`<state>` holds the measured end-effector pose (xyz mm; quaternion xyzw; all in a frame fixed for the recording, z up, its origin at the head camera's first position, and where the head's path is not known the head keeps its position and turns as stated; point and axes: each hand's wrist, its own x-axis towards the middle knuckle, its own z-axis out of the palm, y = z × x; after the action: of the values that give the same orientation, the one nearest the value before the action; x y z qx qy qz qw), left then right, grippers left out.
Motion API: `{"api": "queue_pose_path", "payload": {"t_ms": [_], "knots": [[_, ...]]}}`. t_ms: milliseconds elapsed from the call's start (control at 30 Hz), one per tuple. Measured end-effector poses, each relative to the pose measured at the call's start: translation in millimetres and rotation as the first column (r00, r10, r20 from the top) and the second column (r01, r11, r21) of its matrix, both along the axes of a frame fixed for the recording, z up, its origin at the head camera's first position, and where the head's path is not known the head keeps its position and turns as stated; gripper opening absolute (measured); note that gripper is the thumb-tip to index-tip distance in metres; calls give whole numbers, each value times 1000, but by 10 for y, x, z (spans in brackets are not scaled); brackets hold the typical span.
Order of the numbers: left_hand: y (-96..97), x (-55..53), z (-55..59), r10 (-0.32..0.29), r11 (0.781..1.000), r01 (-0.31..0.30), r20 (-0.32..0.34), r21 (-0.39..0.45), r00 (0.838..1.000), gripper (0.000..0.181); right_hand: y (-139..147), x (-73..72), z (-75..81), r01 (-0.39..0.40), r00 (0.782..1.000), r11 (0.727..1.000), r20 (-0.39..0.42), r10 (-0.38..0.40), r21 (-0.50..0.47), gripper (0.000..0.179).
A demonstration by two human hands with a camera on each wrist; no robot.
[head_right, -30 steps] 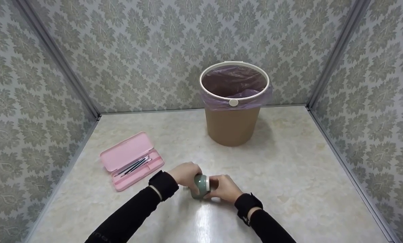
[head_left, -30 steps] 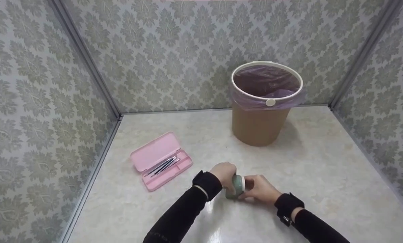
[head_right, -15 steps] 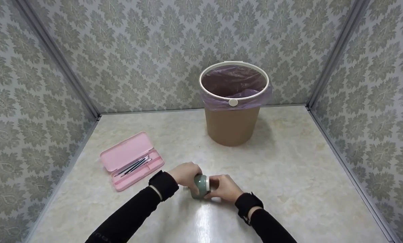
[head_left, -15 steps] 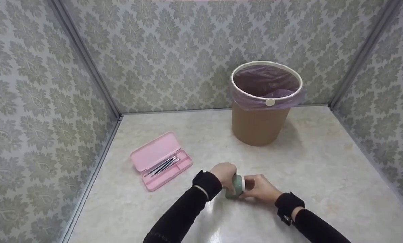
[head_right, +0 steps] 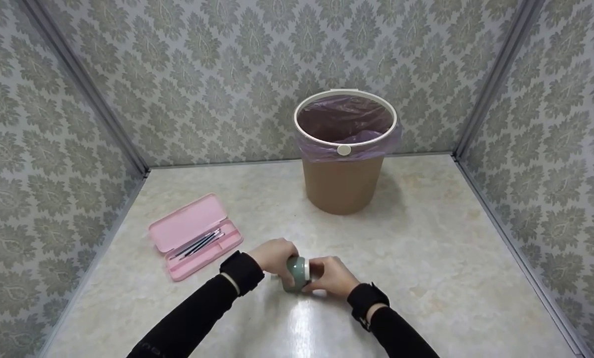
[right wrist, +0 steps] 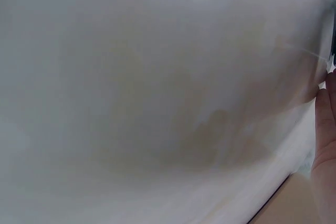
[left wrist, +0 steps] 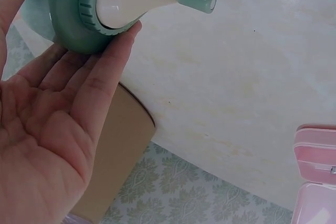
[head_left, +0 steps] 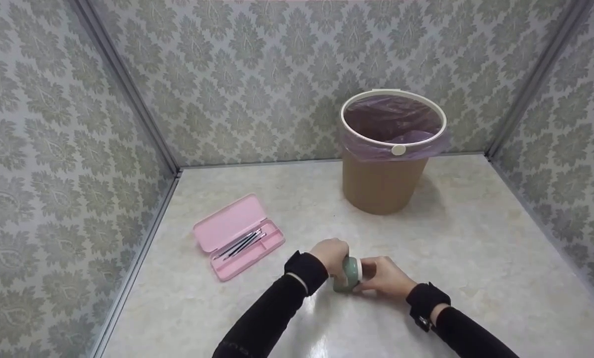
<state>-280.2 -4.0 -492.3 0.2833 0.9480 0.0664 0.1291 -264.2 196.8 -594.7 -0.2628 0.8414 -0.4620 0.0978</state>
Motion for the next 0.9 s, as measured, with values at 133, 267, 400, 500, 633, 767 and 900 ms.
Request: {"api": "queue_pose_path", "payload": {"t_ms": [133, 267, 400, 500, 633, 767, 900], "knots": [[1, -22, -14, -7, 1000, 7, -1, -6, 1000, 39, 3, 2, -3, 18, 1000, 1000, -3, -18, 18, 53], [-1, -16, -6, 0, 1000, 0, 4, -6, 1000, 38, -4, 3, -5, 17, 1000, 1000, -5, -17, 19, 51], [-13, 18, 34, 5, 1000, -5, 8, 1, 1000, 36, -11, 3, -15, 17, 1000, 1000, -2, -17, 7, 48], [-22, 42, 59, 5, 1000, -5, 9, 10, 1000, 34, -9, -1, -24, 16, 1000, 1000, -3, -16, 6, 48], [-26, 50, 57, 4, 1000, -4, 12, 10, 1000, 35, -3, 1, -14, 15, 1000, 1000, -9, -15, 25, 51], [-19, 50, 47, 3, 1000, -3, 9, -3, 1000, 40, 2, 1, -1, 19, 1000, 999, -13, -18, 44, 54], [-19, 38, 39, 0, 1000, 0, 7, -1, 1000, 40, 21, -8, -8, 20, 999, 998, -26, -18, 59, 55]]}}
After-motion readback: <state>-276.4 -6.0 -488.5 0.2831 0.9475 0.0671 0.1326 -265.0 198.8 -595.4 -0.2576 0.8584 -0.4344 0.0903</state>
